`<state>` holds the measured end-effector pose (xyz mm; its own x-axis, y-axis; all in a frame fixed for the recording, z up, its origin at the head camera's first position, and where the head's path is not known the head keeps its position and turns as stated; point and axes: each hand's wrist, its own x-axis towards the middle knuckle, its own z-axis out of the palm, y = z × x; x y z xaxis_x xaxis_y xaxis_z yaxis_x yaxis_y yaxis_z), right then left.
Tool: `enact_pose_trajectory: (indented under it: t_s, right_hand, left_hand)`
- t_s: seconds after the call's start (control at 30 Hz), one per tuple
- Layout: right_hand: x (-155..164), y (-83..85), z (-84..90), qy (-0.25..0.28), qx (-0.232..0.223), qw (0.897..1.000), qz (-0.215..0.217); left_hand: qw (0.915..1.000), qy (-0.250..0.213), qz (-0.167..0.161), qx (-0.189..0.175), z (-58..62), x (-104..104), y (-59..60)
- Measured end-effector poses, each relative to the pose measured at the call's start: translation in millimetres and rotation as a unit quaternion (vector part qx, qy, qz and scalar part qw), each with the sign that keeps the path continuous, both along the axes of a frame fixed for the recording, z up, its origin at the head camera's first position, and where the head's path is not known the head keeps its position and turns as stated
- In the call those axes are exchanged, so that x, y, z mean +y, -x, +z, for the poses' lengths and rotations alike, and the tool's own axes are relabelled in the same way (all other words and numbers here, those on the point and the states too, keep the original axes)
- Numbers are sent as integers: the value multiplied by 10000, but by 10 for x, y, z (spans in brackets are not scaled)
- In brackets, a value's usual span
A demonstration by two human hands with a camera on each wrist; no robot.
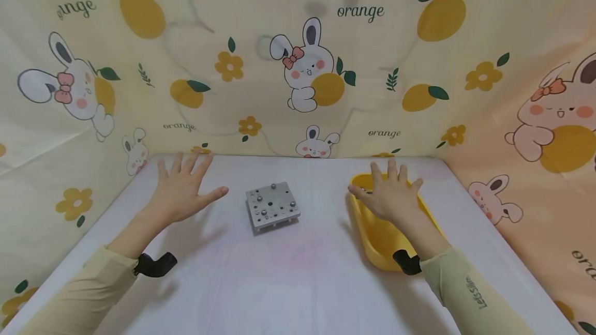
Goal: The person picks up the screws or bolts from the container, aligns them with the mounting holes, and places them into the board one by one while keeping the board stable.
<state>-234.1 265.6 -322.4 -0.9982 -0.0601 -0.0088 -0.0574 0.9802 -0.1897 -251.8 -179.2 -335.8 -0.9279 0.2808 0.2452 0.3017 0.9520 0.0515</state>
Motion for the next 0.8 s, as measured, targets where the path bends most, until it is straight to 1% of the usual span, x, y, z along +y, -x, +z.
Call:
enact_pose_trajectory:
  t_s: [0.07, 0.1, 0.17, 0.2, 0.27, 0.37, 0.47, 0.53, 0.6, 0.63, 0.7, 0.8]
  right_hand:
    - [25, 1, 1, 434, 78, 9990, 35]
    - [42, 6, 1, 695, 143, 9974, 81]
    - [77, 21, 3, 1240, 248, 9918, 180]
    - [98, 32, -1, 1510, 272, 9879, 214]
    - [141, 59, -8, 1978, 274, 9796, 248]
    - [209, 112, -22, 2522, 163, 9674, 145]
    - [242, 177, -51, 3131, -31, 9497, 16]
    - [268, 228, -77, 3541, -195, 9350, -40]
    - [301, 273, -103, 3892, -348, 9204, -87]
    - [316, 293, -118, 4016, -430, 9147, -117]
    - [344, 330, -158, 4230, -571, 9042, -170]
    - [380, 375, -218, 4434, -710, 8929, -329]
  left_hand:
    - [9996, -256, -87, 55, -5, 42, -26]
    - [9988, -462, -140, 76, -10, 71, -52]
    - [9948, -979, -260, 86, -41, 146, -124]
    - [9910, -1305, -308, 43, -66, 192, -172]
    - [9799, -1955, -378, -120, -143, 296, -278]
    - [9594, -2754, -407, -458, -307, 467, -391]
    - [9400, -3308, -354, -761, -479, 601, -455]
    - [9259, -3653, -298, -915, -580, 677, -462]
    - [9152, -3901, -270, -976, -666, 750, -449]
    - [9096, -4023, -250, -1009, -703, 780, -448]
    - [8993, -4240, -228, -1047, -785, 823, -442]
    - [8832, -4561, -268, -1055, -889, 866, -444]
